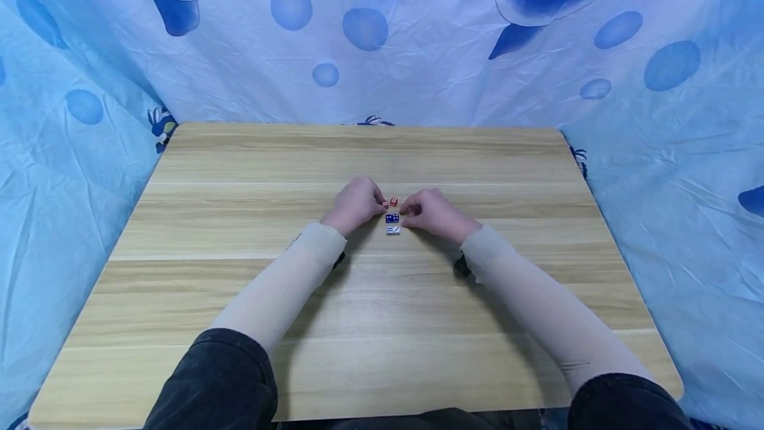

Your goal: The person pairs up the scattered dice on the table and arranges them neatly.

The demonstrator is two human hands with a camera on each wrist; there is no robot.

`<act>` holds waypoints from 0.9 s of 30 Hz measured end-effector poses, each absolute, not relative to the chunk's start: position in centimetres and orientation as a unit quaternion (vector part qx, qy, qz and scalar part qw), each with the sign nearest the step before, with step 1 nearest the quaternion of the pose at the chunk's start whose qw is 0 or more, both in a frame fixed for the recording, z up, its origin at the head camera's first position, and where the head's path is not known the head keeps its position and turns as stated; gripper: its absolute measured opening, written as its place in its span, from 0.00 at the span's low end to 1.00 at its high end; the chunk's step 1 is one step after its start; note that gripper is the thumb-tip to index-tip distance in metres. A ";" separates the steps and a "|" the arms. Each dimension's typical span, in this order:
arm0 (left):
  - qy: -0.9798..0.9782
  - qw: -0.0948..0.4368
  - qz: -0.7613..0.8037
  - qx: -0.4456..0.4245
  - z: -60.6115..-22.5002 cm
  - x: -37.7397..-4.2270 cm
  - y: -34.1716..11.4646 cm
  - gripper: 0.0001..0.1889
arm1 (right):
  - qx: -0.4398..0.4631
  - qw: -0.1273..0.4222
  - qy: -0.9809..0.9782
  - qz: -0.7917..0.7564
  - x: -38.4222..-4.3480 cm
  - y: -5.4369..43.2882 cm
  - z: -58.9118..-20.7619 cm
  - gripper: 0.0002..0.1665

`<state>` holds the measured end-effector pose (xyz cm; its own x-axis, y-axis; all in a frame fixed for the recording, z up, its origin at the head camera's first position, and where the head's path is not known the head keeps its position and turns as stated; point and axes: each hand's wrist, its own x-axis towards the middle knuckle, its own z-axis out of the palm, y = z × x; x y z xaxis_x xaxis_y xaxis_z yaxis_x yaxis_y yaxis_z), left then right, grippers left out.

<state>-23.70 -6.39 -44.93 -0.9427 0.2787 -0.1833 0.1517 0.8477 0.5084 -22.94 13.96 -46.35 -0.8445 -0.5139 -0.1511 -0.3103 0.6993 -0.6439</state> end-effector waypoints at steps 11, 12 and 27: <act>0.948 0.127 0.263 0.125 -44.9 -23.6 -6.5 0.07 | -0.171 0.125 0.917 -0.339 -23.6 14.7 -45.9 0.11; 0.948 0.127 0.262 0.124 -44.9 -23.6 -6.6 0.06 | -0.168 0.127 0.916 -0.342 -23.7 14.5 -45.8 0.12; 0.947 0.127 0.269 0.122 -45.1 -23.8 -6.5 0.04 | -0.197 0.120 0.913 -0.337 -25.1 12.2 -46.3 0.09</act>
